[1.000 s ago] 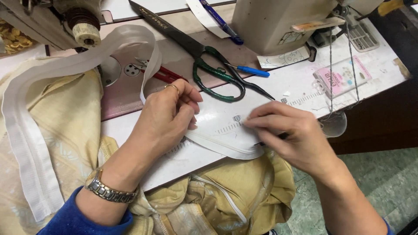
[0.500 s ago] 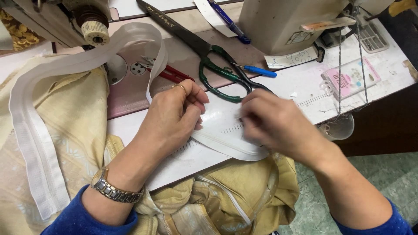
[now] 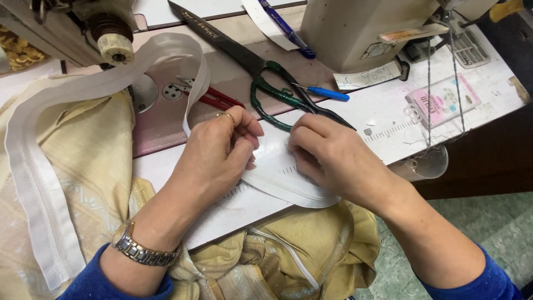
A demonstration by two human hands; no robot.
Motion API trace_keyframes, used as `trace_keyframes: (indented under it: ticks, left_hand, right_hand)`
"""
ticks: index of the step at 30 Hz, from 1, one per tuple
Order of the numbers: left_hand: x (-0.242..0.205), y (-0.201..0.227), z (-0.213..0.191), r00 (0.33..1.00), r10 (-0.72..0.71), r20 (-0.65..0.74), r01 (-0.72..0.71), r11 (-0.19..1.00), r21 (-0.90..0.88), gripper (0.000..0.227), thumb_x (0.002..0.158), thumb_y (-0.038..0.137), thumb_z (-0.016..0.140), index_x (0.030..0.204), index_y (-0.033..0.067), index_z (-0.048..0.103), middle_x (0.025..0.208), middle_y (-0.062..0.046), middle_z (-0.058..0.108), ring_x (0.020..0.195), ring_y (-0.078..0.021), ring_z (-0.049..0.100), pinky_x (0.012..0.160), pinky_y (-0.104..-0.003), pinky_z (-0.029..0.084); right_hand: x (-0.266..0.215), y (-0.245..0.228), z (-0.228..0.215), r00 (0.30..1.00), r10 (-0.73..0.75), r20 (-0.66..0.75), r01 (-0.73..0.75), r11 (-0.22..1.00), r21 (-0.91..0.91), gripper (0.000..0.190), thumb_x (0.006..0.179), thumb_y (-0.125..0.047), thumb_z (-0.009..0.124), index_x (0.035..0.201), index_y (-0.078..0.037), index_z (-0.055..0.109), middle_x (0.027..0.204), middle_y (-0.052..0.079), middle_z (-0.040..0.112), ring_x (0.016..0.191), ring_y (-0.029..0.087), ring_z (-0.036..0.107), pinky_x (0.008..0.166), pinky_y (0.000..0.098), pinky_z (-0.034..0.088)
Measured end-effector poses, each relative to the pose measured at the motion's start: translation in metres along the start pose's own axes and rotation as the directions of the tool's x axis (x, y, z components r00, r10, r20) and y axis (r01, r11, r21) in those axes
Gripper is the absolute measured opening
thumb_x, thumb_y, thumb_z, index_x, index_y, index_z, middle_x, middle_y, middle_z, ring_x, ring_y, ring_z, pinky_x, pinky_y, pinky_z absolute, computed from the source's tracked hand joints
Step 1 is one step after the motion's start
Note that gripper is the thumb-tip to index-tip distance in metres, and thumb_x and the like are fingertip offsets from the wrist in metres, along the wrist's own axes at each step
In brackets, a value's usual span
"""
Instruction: Measuring and aligning zipper tape segments against a guide on a sewing workbench.
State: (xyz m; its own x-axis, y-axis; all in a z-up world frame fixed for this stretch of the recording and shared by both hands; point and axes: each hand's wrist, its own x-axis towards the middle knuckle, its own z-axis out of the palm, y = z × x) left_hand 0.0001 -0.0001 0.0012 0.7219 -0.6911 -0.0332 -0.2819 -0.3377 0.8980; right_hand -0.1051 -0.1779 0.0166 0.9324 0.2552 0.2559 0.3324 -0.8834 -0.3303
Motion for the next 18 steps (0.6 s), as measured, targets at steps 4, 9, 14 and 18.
trace_keyframes:
  ticks: [4, 9, 14, 18]
  left_hand:
    - [0.001, -0.006, 0.002, 0.997, 0.069, -0.018, -0.068, 0.997, 0.024, 0.015, 0.079, 0.007, 0.048, 0.084, 0.0128, 0.061, 0.071, 0.003, 0.067, 0.054, -0.0092, 0.070, 0.056, -0.024, 0.048]
    - [0.002, -0.005, 0.004, 1.000, 0.000, -0.025, 0.001, 0.997, 0.073, 0.015, 0.079, 0.009, 0.051, 0.085, 0.0150, 0.063, 0.075, 0.005, 0.072, 0.055, -0.0096, 0.073, 0.058, -0.023, 0.051]
    - [0.002, -0.004, 0.006, 0.997, -0.076, -0.024, 0.078, 0.995, 0.058, 0.016, 0.081, 0.008, 0.053, 0.088, 0.0146, 0.066, 0.078, 0.003, 0.075, 0.054, -0.0099, 0.074, 0.058, -0.021, 0.051]
    - [0.003, 0.006, 0.005, 0.974, -0.223, -0.042, 0.227, 0.963, 0.143, 0.017, 0.082, 0.011, 0.054, 0.087, 0.0153, 0.070, 0.078, 0.005, 0.076, 0.059, -0.0098, 0.074, 0.063, -0.022, 0.049]
  right_hand:
    - [-0.019, 0.004, -0.012, 0.995, 0.097, -0.012, -0.097, 0.995, 0.010, 0.013, 0.079, 0.004, 0.060, 0.082, -0.005, 0.051, 0.079, 0.006, 0.054, 0.066, 0.020, 0.052, 0.055, 0.0302, 0.042]
    - [-0.073, 0.011, -0.035, 0.898, 0.419, -0.130, -0.400, 0.904, 0.152, 0.015, 0.074, 0.005, 0.060, 0.078, -0.009, 0.061, 0.073, -0.002, 0.062, 0.063, 0.009, 0.055, 0.060, 0.0222, 0.043]
    - [-0.129, 0.044, -0.046, 0.652, 0.711, -0.265, -0.669, 0.703, 0.240, 0.007, 0.081, -0.005, 0.071, 0.085, -0.008, 0.067, 0.074, -0.003, 0.063, 0.062, 0.005, 0.050, 0.059, 0.0192, 0.041]
    - [-0.130, 0.053, -0.057, 0.595, 0.724, -0.349, -0.646, 0.689, 0.329, 0.009, 0.084, -0.002, 0.070, 0.092, -0.003, 0.067, 0.083, 0.003, 0.067, 0.072, 0.008, 0.060, 0.066, 0.0189, 0.049]
